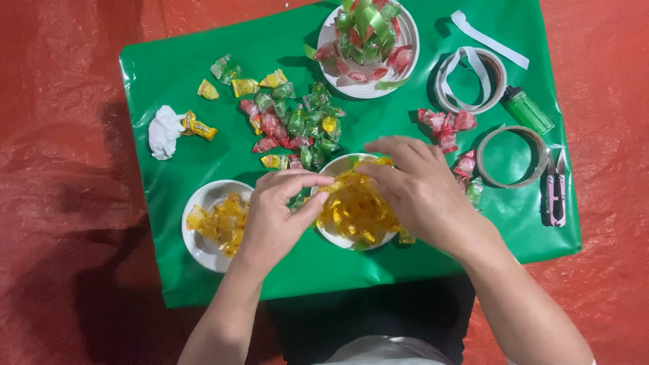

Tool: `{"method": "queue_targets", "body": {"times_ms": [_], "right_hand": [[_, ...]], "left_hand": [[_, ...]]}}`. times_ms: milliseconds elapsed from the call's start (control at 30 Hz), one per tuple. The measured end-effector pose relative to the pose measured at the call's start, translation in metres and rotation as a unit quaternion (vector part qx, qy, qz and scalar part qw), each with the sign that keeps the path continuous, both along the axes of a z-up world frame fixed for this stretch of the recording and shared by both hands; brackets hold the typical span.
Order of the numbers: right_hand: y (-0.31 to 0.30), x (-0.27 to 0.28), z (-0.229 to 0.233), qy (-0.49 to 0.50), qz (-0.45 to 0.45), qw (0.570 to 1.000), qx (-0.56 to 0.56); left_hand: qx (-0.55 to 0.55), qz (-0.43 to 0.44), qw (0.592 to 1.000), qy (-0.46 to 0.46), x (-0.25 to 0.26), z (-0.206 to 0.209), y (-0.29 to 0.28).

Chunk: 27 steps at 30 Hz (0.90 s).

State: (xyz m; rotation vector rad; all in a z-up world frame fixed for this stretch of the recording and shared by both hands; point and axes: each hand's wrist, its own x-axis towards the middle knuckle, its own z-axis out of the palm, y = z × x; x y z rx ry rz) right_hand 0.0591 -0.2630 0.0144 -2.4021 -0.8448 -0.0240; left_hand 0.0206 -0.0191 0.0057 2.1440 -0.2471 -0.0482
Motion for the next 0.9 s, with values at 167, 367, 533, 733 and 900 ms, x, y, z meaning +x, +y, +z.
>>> {"method": "queue_targets", "body": {"times_ms": [167, 367, 533, 733, 900], "right_hand": [[0.021, 0.014, -0.006, -0.016, 0.019, 0.997, -0.075], [0.018, 0.014, -0.019, 0.026, 0.089, 0.992, -0.081], [0.015, 0.009, -0.02, 0.055, 0.071, 0.993, -0.075], [0.013, 0.009, -0.024, 0.051, 0.068, 0.993, -0.087], [0.012, 0.009, -0.022, 0.057, 0.067, 0.993, -0.076]], "left_hand": [[0.012, 0.04, 0.997, -0.063, -0.01, 0.003, -0.006], [0.067, 0.089, 0.986, -0.121, -0.025, -0.004, -0.021], [0.065, 0.125, 0.986, -0.086, -0.023, -0.007, -0.028], [0.097, 0.14, 0.982, -0.077, -0.023, -0.011, -0.033], [0.105, 0.142, 0.981, -0.08, -0.026, -0.007, -0.031]]}}
